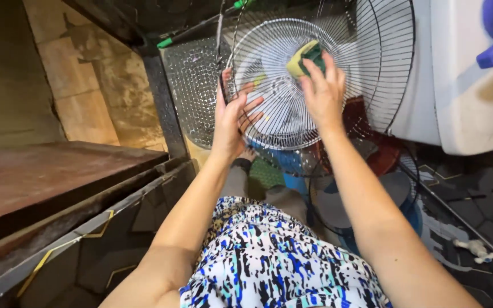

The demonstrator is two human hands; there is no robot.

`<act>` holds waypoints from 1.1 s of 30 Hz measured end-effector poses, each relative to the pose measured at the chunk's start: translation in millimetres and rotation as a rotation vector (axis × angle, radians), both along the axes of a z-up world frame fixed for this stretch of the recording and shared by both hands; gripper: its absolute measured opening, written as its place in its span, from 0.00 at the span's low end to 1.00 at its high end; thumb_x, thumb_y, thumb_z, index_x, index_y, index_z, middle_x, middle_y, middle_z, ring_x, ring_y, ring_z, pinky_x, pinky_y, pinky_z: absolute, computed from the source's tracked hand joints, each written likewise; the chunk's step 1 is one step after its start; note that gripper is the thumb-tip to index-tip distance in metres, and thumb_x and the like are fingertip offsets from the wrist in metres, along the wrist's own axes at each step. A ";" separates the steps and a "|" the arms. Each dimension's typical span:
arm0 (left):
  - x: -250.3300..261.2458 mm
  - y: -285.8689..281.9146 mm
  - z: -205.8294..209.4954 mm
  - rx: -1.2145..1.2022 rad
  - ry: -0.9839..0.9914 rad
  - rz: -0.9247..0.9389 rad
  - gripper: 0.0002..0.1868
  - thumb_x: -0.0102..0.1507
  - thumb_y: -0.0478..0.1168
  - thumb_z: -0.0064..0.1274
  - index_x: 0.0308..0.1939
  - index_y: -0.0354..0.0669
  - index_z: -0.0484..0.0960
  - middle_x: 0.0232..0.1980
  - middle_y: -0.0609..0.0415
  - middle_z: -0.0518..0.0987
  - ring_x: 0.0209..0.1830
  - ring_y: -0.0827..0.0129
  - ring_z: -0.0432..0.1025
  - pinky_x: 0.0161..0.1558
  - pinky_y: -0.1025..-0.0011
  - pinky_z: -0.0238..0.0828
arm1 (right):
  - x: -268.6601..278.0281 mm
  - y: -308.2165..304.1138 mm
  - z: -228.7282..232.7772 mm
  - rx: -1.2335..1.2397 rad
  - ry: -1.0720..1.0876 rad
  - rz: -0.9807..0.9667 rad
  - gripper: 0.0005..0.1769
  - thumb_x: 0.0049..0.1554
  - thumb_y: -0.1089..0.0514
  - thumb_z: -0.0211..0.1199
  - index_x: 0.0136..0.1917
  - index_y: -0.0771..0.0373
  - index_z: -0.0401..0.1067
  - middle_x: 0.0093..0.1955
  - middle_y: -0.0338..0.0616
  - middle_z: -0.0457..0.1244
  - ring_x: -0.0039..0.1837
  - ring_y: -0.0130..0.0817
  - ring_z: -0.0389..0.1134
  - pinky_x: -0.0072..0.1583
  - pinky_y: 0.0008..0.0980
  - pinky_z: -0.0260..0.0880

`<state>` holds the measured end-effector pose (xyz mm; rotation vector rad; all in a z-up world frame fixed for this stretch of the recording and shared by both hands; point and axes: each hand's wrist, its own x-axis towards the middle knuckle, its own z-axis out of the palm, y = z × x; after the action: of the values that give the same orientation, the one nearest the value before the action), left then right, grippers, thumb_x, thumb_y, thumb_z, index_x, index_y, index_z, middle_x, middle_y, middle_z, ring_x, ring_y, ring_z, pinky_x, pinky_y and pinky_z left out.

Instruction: Cleaning the parts of a disassembled electric fan with a sponge and water.

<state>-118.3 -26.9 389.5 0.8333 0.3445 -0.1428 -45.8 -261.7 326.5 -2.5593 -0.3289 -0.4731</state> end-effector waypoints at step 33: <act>1.6 31.0 30.6 0.068 -0.059 -0.072 0.47 0.63 0.40 0.52 0.82 0.47 0.46 0.70 0.42 0.71 0.66 0.53 0.71 0.60 0.59 0.75 | 107.3 -25.8 -9.2 0.276 -0.357 -0.398 0.18 0.56 0.74 0.56 0.58 0.69 0.75 0.55 0.51 0.69 0.58 0.45 0.71 0.61 0.43 0.70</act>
<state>-116.7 4.1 420.1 0.9161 0.2647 -0.1740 61.5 -287.6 317.3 -2.2600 0.1254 -1.0498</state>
